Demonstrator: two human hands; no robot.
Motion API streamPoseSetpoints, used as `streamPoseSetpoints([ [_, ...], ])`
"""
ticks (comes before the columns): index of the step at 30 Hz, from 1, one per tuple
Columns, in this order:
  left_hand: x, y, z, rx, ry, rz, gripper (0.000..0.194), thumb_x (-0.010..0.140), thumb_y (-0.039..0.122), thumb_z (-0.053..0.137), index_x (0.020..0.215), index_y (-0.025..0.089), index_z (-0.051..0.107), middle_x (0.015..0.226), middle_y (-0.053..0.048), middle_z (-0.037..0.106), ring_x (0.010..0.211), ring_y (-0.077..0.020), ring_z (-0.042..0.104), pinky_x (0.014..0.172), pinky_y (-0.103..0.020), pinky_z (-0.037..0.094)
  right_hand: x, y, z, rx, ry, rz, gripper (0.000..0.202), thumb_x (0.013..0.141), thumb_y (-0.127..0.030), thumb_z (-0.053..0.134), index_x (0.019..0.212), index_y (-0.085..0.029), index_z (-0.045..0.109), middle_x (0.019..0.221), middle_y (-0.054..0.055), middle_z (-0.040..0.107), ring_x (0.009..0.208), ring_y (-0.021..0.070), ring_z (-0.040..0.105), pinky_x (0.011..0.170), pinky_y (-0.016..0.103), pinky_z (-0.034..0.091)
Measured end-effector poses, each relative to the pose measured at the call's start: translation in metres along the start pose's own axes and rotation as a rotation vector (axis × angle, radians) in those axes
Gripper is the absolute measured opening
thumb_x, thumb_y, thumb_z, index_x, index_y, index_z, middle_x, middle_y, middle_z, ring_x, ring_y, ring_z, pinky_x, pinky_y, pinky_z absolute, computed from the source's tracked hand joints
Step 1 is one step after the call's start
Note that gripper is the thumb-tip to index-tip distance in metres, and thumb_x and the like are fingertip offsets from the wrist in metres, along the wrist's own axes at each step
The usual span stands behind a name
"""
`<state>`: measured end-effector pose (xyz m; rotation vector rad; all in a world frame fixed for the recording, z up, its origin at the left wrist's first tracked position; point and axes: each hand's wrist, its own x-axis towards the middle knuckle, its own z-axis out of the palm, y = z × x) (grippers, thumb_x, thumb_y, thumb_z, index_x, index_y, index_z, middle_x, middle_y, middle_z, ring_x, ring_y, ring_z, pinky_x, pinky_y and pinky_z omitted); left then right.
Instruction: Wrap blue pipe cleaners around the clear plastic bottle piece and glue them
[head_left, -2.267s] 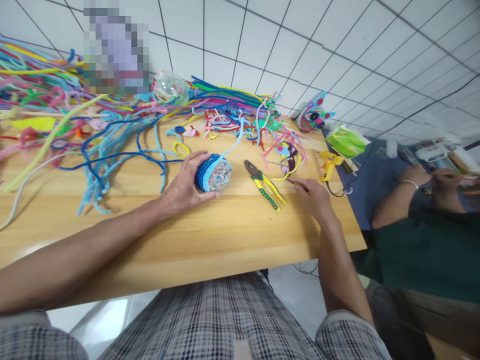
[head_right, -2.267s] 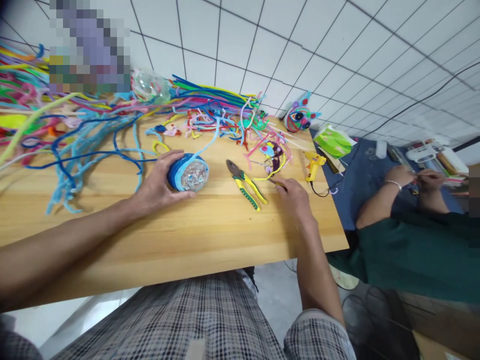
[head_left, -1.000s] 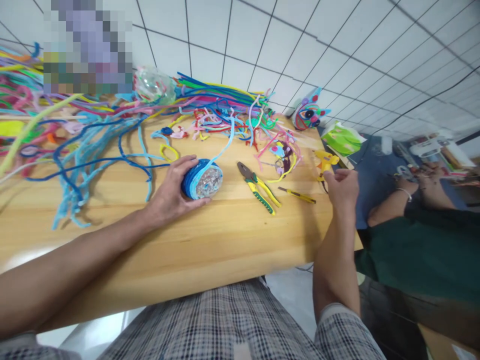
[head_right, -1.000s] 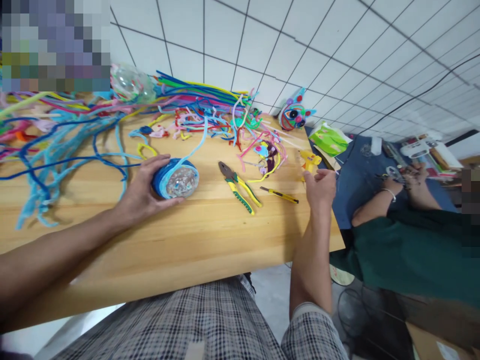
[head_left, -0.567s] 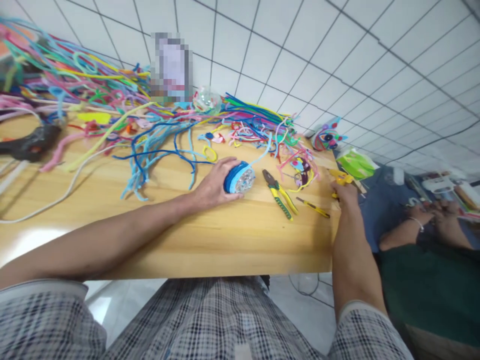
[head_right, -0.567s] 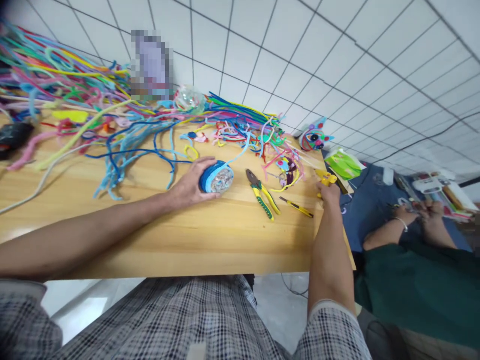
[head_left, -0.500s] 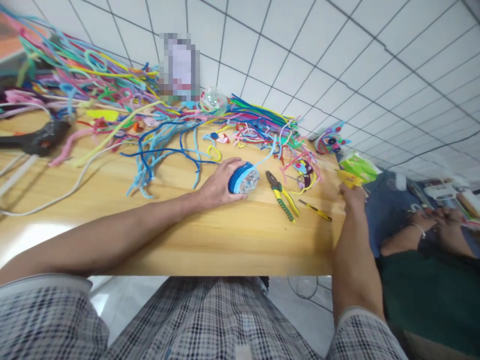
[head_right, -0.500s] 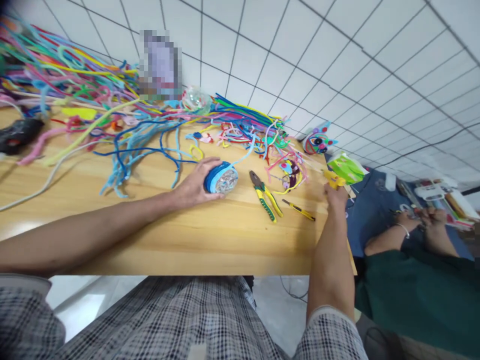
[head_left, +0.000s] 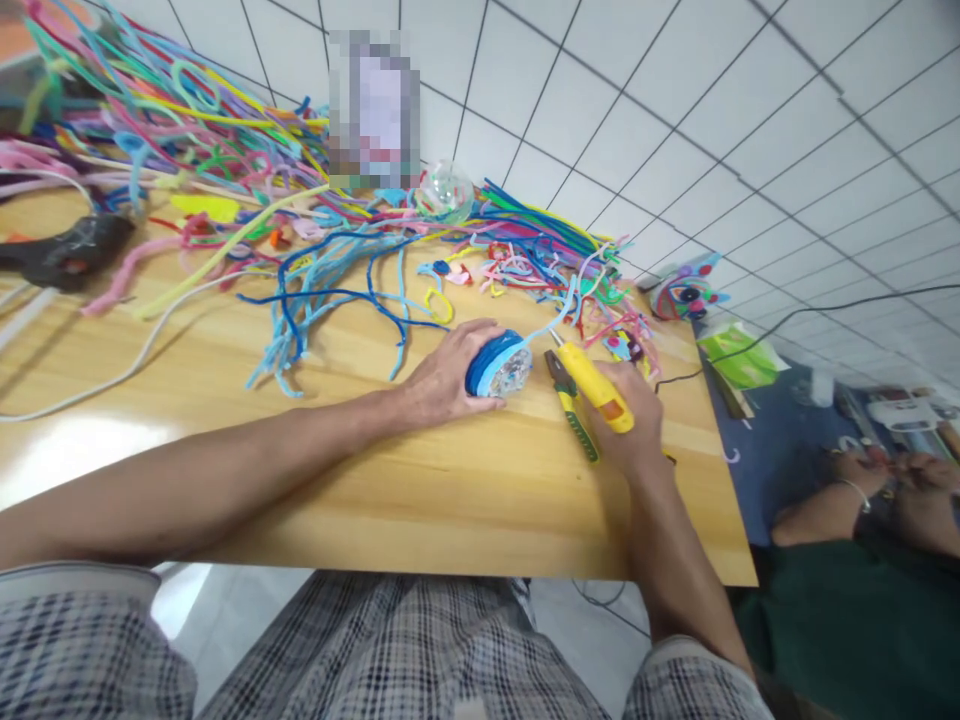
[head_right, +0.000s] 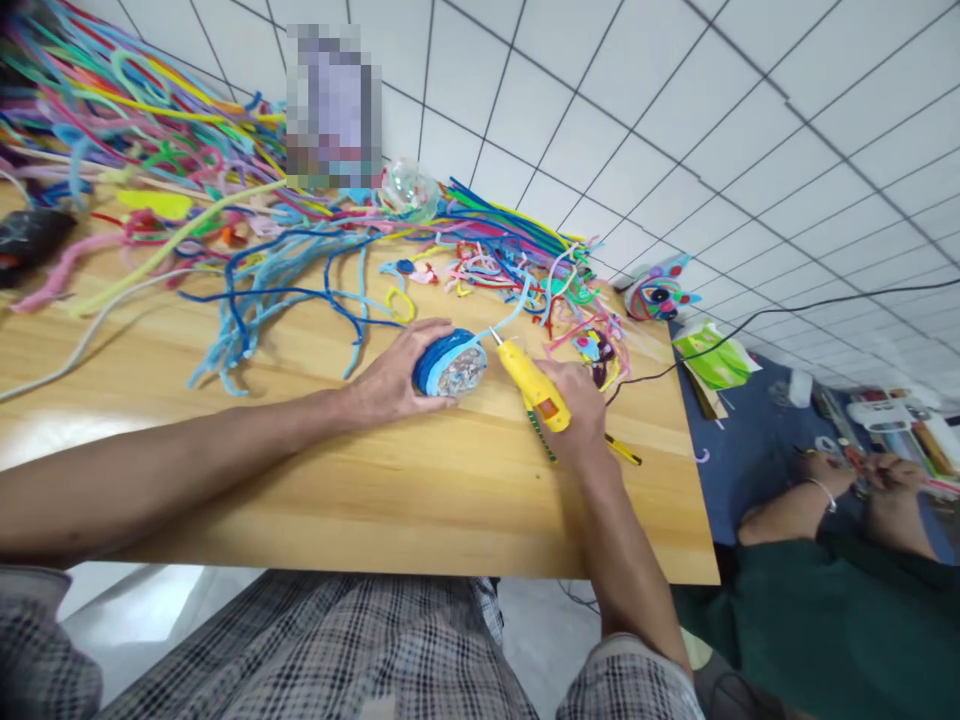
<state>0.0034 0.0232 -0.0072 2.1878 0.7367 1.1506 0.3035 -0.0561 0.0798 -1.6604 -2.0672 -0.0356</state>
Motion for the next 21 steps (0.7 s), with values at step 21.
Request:
streamPoseSetpoints([
  [21, -0.001, 0.003, -0.004, -0.024, -0.023, 0.012, 0.104, 0.083, 0.054, 0.095, 0.166, 0.030, 0.038, 0.166, -0.020, 0.053, 0.158, -0.0435, 0.052, 0.130, -0.068, 0.046, -0.025, 0.000, 0.024, -0.077, 0.038, -0.407, 0.059, 0.113, -0.060, 0.035, 0.134, -0.025, 0.077, 0.092, 0.011, 0.073, 0.085, 0.0280, 0.062, 0.083, 0.046, 0.051],
])
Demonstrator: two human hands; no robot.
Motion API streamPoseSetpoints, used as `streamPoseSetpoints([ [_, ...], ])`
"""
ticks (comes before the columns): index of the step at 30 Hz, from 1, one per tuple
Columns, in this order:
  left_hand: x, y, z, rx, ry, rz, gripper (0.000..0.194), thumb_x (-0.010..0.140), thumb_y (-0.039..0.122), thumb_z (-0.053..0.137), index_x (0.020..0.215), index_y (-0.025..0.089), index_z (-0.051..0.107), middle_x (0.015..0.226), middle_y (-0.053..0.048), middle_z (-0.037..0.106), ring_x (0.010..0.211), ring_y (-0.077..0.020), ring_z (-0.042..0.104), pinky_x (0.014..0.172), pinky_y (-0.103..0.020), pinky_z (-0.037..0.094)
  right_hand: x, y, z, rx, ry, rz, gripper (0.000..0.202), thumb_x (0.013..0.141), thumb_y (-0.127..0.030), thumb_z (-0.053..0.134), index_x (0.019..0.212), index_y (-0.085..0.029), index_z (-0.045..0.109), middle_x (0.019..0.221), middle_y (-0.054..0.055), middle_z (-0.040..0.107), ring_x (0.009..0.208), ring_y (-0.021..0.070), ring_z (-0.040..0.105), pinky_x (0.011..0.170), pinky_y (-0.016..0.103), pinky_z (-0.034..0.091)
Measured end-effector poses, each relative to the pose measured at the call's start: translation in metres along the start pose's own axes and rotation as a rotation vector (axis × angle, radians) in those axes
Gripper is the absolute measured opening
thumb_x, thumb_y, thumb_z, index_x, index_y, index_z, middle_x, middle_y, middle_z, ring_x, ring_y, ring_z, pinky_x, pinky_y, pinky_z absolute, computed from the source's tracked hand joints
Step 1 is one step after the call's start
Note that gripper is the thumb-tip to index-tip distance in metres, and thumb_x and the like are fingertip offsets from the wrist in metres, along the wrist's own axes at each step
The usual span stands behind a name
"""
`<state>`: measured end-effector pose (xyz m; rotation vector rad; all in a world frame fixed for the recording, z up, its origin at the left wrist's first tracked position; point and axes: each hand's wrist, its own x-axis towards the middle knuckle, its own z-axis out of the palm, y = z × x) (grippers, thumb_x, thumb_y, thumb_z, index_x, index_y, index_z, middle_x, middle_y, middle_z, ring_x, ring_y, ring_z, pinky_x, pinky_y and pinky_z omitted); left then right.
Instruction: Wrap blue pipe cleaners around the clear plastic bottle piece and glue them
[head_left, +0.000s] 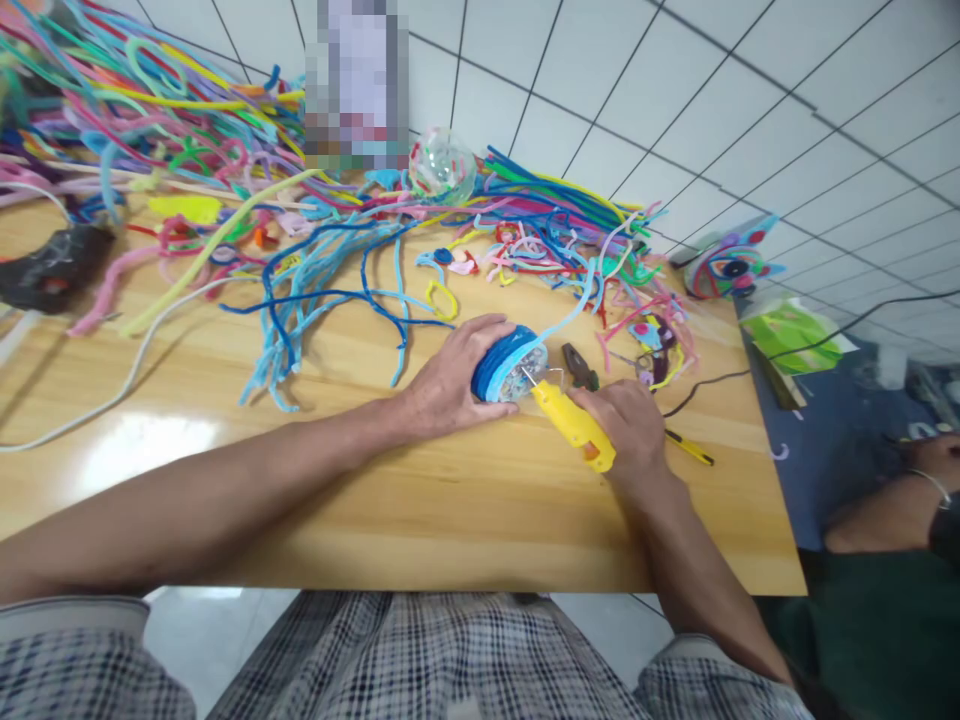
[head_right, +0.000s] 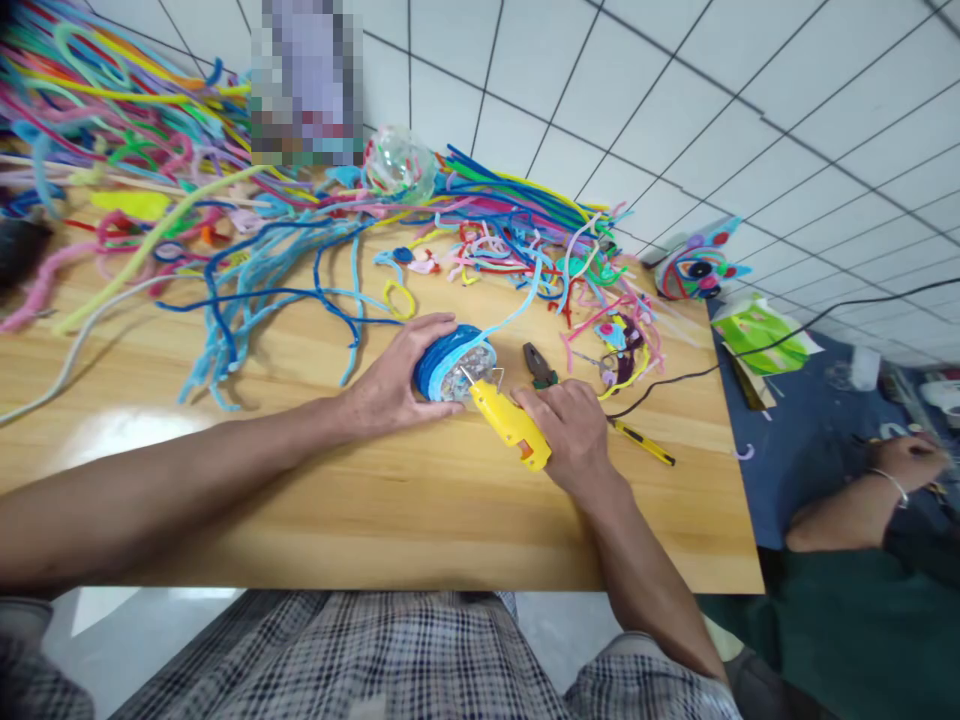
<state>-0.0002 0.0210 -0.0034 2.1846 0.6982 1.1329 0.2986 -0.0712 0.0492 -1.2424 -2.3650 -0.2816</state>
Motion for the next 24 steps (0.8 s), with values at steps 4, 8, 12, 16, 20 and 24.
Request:
streamPoseSetpoints([
  [4, 0.0009, -0.0035, 0.0009, 0.002, 0.013, 0.012, 0.103, 0.082, 0.053, 0.095, 0.165, 0.027, 0.041, 0.165, -0.021, 0.054, 0.157, -0.0433, 0.053, 0.130, -0.067, 0.046, 0.0013, 0.0015, 0.0001, -0.091, -0.022, 0.036, 0.060, 0.114, -0.056, 0.032, 0.130, -0.023, 0.080, 0.093, 0.013, 0.075, 0.088, 0.0291, 0.065, 0.086, 0.046, 0.050],
  [8, 0.0012, -0.0053, 0.0005, 0.013, 0.031, 0.058, 0.100, 0.083, 0.052, 0.095, 0.164, 0.025, 0.043, 0.163, -0.021, 0.056, 0.156, -0.0423, 0.055, 0.130, -0.065, 0.047, 0.0051, 0.0019, 0.0034, -0.098, 0.006, 0.019, 0.059, 0.115, -0.052, 0.033, 0.132, -0.018, 0.079, 0.095, 0.014, 0.076, 0.090, 0.0296, 0.065, 0.086, 0.045, 0.047],
  [12, 0.0017, -0.0057, 0.0001, 0.033, 0.035, 0.073, 0.099, 0.083, 0.049, 0.095, 0.163, 0.023, 0.043, 0.162, -0.022, 0.056, 0.156, -0.0417, 0.055, 0.130, -0.065, 0.047, 0.0064, -0.0018, 0.0066, -0.055, -0.019, 0.010, 0.060, 0.115, -0.054, 0.033, 0.130, -0.019, 0.080, 0.093, 0.013, 0.073, 0.090, 0.0293, 0.062, 0.086, 0.044, 0.046],
  [16, 0.0025, -0.0058, -0.0003, 0.053, 0.008, 0.046, 0.100, 0.083, 0.050, 0.095, 0.163, 0.024, 0.042, 0.163, -0.022, 0.055, 0.157, -0.0413, 0.054, 0.130, -0.065, 0.047, 0.0038, -0.0013, 0.0067, -0.054, -0.043, 0.025, 0.056, 0.114, -0.052, 0.036, 0.131, -0.021, 0.079, 0.096, 0.013, 0.073, 0.093, 0.0297, 0.061, 0.087, 0.045, 0.046],
  [20, 0.0028, -0.0067, -0.0003, 0.048, 0.013, 0.043, 0.099, 0.083, 0.051, 0.095, 0.162, 0.025, 0.041, 0.162, -0.021, 0.055, 0.156, -0.0413, 0.055, 0.131, -0.066, 0.047, 0.0028, -0.0005, 0.0062, -0.065, -0.048, 0.069, 0.053, 0.114, -0.051, 0.039, 0.131, -0.021, 0.079, 0.097, 0.013, 0.074, 0.094, 0.0298, 0.061, 0.088, 0.045, 0.046],
  [24, 0.0030, -0.0091, 0.0002, 0.042, 0.024, 0.074, 0.098, 0.083, 0.050, 0.094, 0.162, 0.025, 0.041, 0.162, -0.021, 0.055, 0.156, -0.0415, 0.054, 0.131, -0.065, 0.046, 0.0048, -0.0047, 0.0047, -0.065, -0.062, 0.032, 0.054, 0.114, -0.055, 0.041, 0.130, -0.023, 0.080, 0.093, 0.011, 0.071, 0.092, 0.0293, 0.061, 0.087, 0.044, 0.045],
])
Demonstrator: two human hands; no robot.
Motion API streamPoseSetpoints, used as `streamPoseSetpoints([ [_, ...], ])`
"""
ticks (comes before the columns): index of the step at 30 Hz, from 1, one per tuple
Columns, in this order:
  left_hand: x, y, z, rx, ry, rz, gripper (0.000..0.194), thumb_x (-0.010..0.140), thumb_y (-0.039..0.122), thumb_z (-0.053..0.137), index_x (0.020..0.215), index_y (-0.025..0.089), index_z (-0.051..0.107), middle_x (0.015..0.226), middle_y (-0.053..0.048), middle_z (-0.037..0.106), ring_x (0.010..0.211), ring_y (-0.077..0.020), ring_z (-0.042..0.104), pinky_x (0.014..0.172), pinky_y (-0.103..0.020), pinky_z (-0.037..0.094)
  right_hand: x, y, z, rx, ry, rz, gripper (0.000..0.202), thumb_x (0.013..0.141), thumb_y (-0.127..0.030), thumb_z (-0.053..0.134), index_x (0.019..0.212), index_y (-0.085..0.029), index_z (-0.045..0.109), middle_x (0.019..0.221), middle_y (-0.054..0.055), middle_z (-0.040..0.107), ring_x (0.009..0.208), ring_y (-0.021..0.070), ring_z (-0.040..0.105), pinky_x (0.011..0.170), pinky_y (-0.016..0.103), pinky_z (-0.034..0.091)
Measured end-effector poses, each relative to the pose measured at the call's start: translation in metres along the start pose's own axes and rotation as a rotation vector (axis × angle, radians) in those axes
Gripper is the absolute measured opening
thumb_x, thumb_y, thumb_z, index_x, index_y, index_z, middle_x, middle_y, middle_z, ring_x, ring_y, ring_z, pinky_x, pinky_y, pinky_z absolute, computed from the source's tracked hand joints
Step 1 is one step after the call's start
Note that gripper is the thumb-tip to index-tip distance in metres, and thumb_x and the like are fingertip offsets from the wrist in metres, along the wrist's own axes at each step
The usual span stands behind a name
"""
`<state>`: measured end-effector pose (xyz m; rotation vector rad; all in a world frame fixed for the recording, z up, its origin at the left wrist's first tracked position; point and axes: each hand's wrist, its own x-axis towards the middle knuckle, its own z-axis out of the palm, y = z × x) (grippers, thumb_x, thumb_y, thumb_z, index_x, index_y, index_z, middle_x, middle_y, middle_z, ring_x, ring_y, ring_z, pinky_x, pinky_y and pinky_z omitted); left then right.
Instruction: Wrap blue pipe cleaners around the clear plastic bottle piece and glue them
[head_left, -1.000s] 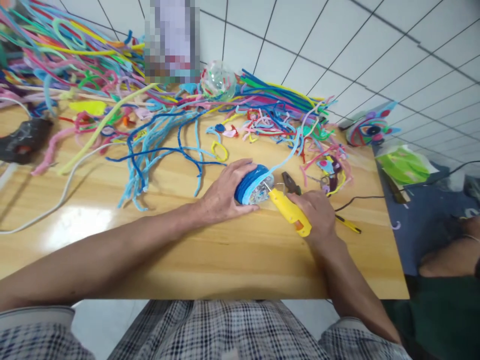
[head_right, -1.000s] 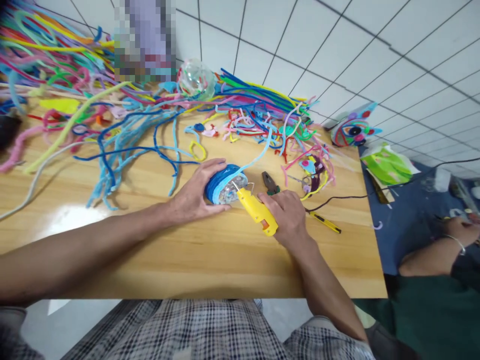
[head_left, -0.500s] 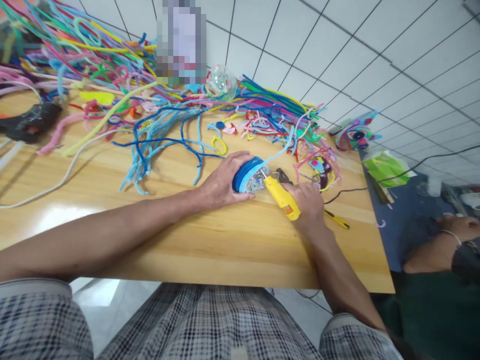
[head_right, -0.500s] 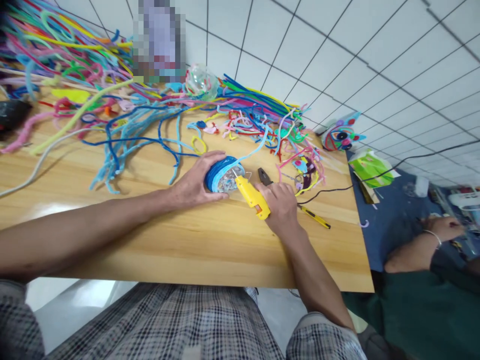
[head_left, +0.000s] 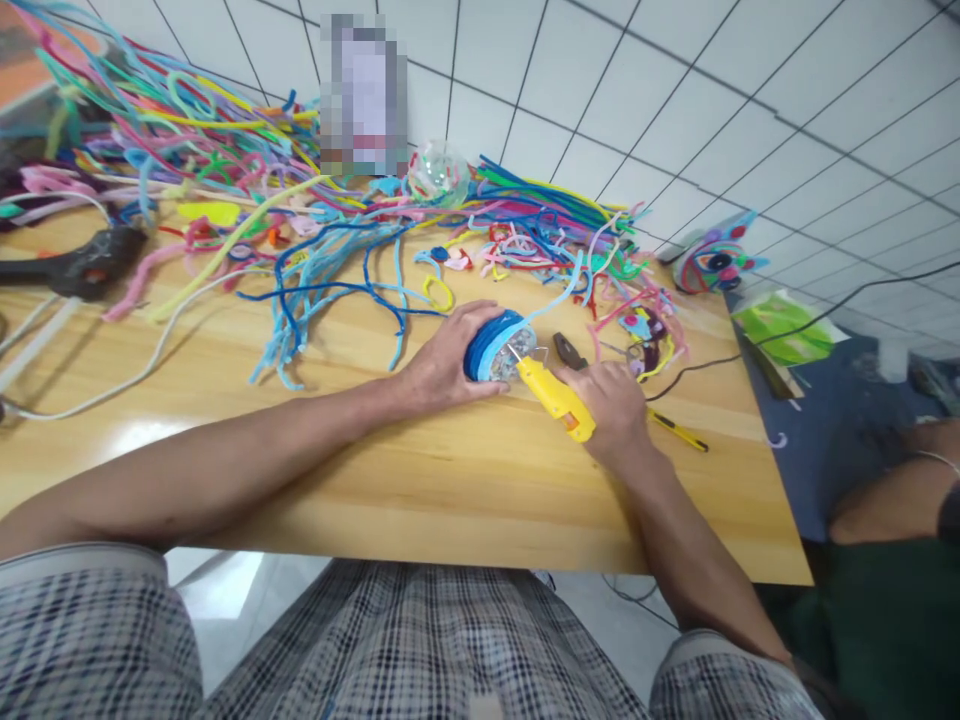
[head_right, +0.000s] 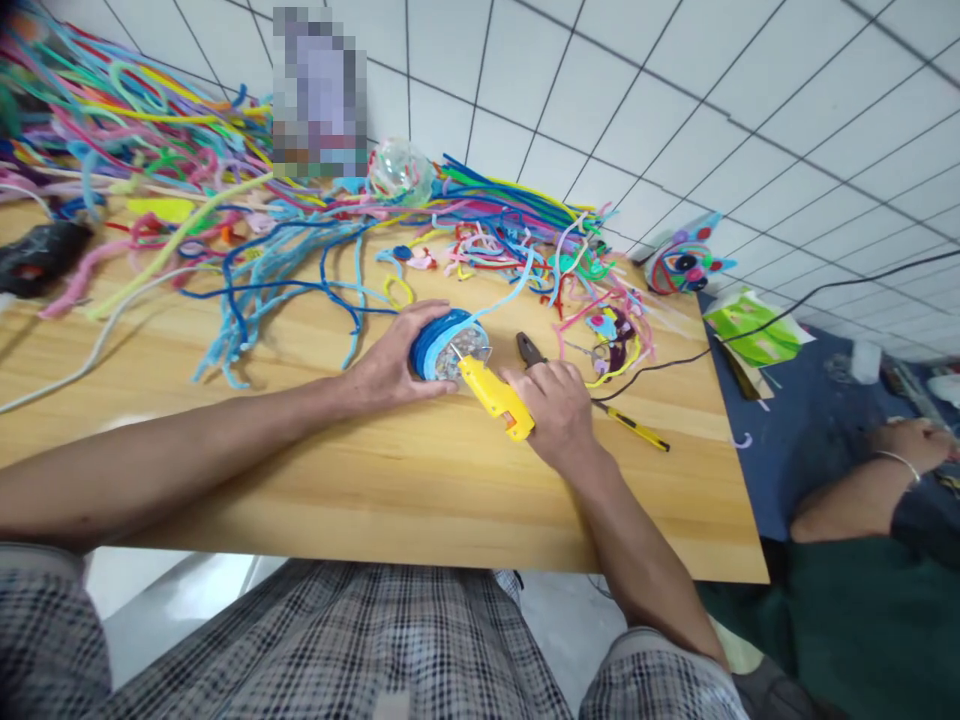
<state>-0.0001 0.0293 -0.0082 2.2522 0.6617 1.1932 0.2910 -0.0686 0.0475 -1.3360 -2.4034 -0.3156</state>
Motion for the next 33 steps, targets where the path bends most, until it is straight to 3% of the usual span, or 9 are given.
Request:
streamPoseSetpoints([
  [4, 0.001, -0.001, 0.001, 0.010, 0.006, -0.006, 0.099, 0.082, 0.050, 0.095, 0.162, 0.025, 0.042, 0.161, -0.021, 0.056, 0.154, -0.0415, 0.056, 0.130, -0.066, 0.048, 0.003, -0.001, -0.002, -0.020, -0.003, -0.005, 0.053, 0.113, -0.054, 0.041, 0.133, -0.022, 0.079, 0.093, 0.011, 0.071, 0.091, 0.0294, 0.061, 0.087, 0.044, 0.046],
  [8, 0.001, 0.000, 0.001, 0.018, -0.005, -0.028, 0.100, 0.081, 0.049, 0.096, 0.161, 0.025, 0.042, 0.161, -0.021, 0.056, 0.155, -0.0413, 0.055, 0.131, -0.065, 0.047, 0.005, 0.001, 0.000, 0.015, 0.077, -0.035, 0.055, 0.115, -0.050, 0.036, 0.130, -0.018, 0.079, 0.093, 0.012, 0.072, 0.089, 0.0290, 0.061, 0.085, 0.043, 0.045],
  [14, 0.000, -0.001, 0.001, -0.004, 0.034, 0.034, 0.100, 0.082, 0.048, 0.096, 0.163, 0.024, 0.043, 0.160, -0.021, 0.057, 0.153, -0.0409, 0.057, 0.129, -0.063, 0.049, 0.004, -0.001, 0.003, 0.001, 0.070, -0.023, 0.056, 0.116, -0.048, 0.034, 0.127, -0.018, 0.079, 0.093, 0.012, 0.072, 0.090, 0.0288, 0.060, 0.085, 0.043, 0.044],
  [18, 0.000, -0.001, 0.000, 0.004, 0.013, 0.015, 0.098, 0.083, 0.049, 0.095, 0.162, 0.024, 0.043, 0.160, -0.021, 0.057, 0.154, -0.0405, 0.056, 0.129, -0.062, 0.048, 0.006, -0.005, 0.000, -0.015, 0.122, -0.087, 0.056, 0.117, -0.047, 0.033, 0.124, -0.014, 0.079, 0.088, 0.011, 0.069, 0.087, 0.0271, 0.057, 0.082, 0.041, 0.042],
  [33, 0.000, -0.002, 0.000, 0.008, 0.018, 0.046, 0.100, 0.082, 0.044, 0.096, 0.163, 0.027, 0.040, 0.161, -0.020, 0.055, 0.153, -0.0408, 0.056, 0.128, -0.064, 0.049, 0.010, -0.009, -0.010, -0.044, 0.104, -0.115, 0.049, 0.118, -0.042, 0.036, 0.127, -0.013, 0.075, 0.089, 0.009, 0.068, 0.087, 0.0264, 0.058, 0.081, 0.040, 0.040],
])
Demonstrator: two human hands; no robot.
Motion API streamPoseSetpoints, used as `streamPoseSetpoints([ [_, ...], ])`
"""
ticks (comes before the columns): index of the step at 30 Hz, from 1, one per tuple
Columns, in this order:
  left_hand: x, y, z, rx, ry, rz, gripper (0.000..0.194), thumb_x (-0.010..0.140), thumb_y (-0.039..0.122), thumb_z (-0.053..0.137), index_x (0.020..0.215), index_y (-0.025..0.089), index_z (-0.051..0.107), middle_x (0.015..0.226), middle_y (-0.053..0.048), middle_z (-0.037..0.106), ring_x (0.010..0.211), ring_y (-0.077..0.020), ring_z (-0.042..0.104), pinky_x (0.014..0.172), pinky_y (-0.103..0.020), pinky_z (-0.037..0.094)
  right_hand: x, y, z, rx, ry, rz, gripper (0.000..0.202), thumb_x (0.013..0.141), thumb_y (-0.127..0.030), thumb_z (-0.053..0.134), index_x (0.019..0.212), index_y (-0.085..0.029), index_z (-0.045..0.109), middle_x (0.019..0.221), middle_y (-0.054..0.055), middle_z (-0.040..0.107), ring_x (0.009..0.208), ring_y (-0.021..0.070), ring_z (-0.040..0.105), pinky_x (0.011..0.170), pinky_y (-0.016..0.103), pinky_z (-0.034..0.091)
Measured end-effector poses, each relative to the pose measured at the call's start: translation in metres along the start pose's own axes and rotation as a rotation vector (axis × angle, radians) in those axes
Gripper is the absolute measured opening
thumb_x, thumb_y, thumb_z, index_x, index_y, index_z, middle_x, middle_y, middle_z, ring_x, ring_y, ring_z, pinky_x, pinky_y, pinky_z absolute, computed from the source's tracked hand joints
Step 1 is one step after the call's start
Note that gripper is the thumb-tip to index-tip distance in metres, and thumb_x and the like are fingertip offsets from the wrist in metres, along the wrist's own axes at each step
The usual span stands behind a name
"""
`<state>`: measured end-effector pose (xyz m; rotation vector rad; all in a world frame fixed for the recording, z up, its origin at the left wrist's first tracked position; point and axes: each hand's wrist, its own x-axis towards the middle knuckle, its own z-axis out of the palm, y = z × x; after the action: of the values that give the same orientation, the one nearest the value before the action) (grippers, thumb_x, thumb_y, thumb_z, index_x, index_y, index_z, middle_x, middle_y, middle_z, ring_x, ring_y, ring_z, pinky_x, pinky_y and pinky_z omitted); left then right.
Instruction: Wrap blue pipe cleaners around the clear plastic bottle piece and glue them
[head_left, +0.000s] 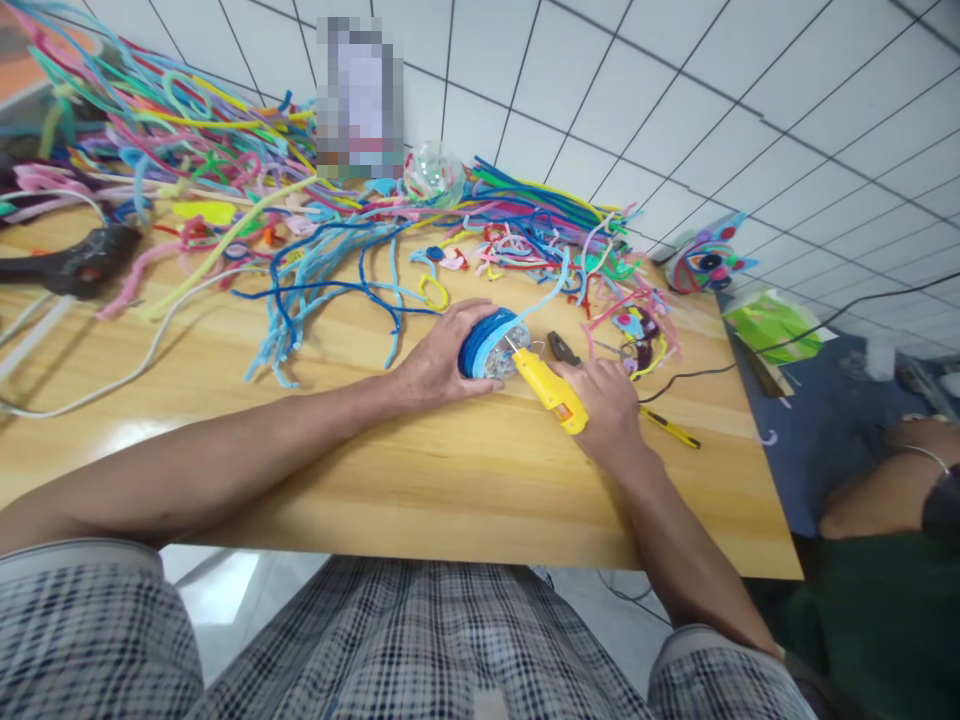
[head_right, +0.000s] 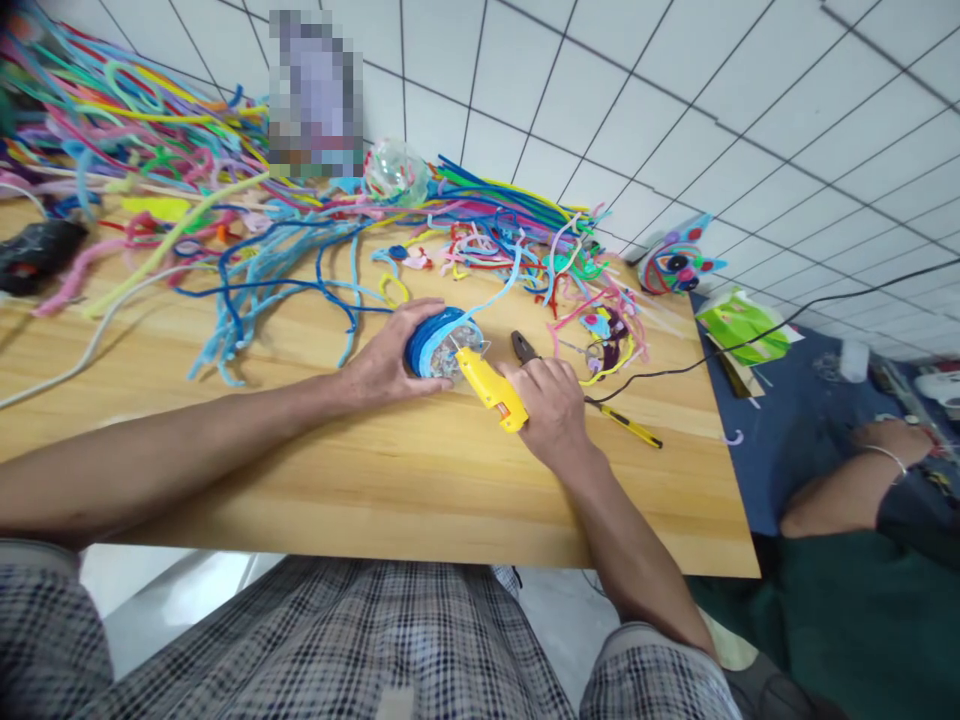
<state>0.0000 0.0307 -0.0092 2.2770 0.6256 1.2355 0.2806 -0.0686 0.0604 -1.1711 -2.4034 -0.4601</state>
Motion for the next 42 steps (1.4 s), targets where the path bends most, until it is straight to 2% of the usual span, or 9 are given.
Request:
streamPoseSetpoints([
  [5, 0.000, -0.002, 0.000, 0.009, -0.015, -0.019, 0.102, 0.081, 0.044, 0.097, 0.164, 0.028, 0.039, 0.162, -0.019, 0.054, 0.154, -0.0418, 0.055, 0.129, -0.066, 0.048, 0.001, -0.001, -0.001, 0.003, 0.003, -0.004, 0.050, 0.118, -0.043, 0.036, 0.124, -0.014, 0.076, 0.084, 0.008, 0.066, 0.085, 0.0265, 0.056, 0.079, 0.040, 0.040],
  [9, 0.000, -0.003, 0.001, 0.005, -0.003, -0.005, 0.100, 0.082, 0.045, 0.096, 0.163, 0.028, 0.040, 0.161, -0.019, 0.055, 0.153, -0.0413, 0.056, 0.128, -0.066, 0.049, 0.001, 0.000, -0.001, -0.008, 0.027, 0.012, 0.041, 0.117, -0.035, 0.042, 0.125, -0.013, 0.076, 0.088, 0.008, 0.068, 0.087, 0.0259, 0.057, 0.079, 0.040, 0.040],
  [14, 0.001, -0.002, -0.001, -0.003, -0.004, -0.001, 0.100, 0.082, 0.046, 0.097, 0.163, 0.027, 0.040, 0.160, -0.019, 0.056, 0.152, -0.0406, 0.057, 0.127, -0.064, 0.050, 0.000, 0.000, -0.001, 0.017, 0.002, -0.010, 0.048, 0.118, -0.041, 0.038, 0.124, -0.014, 0.076, 0.086, 0.008, 0.067, 0.085, 0.0259, 0.056, 0.079, 0.040, 0.039],
  [21, 0.000, -0.003, 0.000, -0.012, 0.014, 0.001, 0.101, 0.083, 0.048, 0.096, 0.164, 0.027, 0.040, 0.160, -0.019, 0.056, 0.152, -0.0398, 0.056, 0.128, -0.063, 0.049, -0.004, 0.002, 0.005, 0.019, -0.014, 0.018, 0.044, 0.117, -0.040, 0.041, 0.128, -0.015, 0.076, 0.087, 0.008, 0.069, 0.086, 0.0262, 0.058, 0.080, 0.040, 0.040],
  [28, -0.001, -0.002, -0.001, -0.025, 0.011, -0.001, 0.100, 0.083, 0.048, 0.096, 0.164, 0.028, 0.041, 0.159, -0.018, 0.057, 0.151, -0.0395, 0.057, 0.128, -0.062, 0.050, 0.000, 0.003, 0.004, 0.005, 0.048, 0.009, 0.043, 0.117, -0.038, 0.041, 0.124, -0.013, 0.076, 0.086, 0.008, 0.068, 0.084, 0.0253, 0.056, 0.078, 0.039, 0.039],
  [35, -0.001, -0.001, -0.001, -0.018, -0.016, -0.049, 0.103, 0.082, 0.048, 0.096, 0.164, 0.028, 0.039, 0.161, -0.020, 0.056, 0.154, -0.0412, 0.055, 0.130, -0.066, 0.047, -0.004, 0.004, 0.009, 0.037, 0.032, 0.047, 0.039, 0.115, -0.036, 0.044, 0.124, -0.016, 0.076, 0.086, 0.008, 0.069, 0.085, 0.0260, 0.059, 0.080, 0.040, 0.040],
  [42, 0.001, 0.000, -0.001, -0.019, -0.016, -0.063, 0.102, 0.080, 0.048, 0.097, 0.162, 0.027, 0.042, 0.161, -0.019, 0.056, 0.154, -0.0414, 0.056, 0.130, -0.066, 0.046, -0.008, 0.007, 0.014, 0.054, 0.037, 0.045, 0.044, 0.116, -0.040, 0.041, 0.123, -0.016, 0.077, 0.088, 0.009, 0.070, 0.086, 0.0264, 0.059, 0.080, 0.040, 0.040],
])
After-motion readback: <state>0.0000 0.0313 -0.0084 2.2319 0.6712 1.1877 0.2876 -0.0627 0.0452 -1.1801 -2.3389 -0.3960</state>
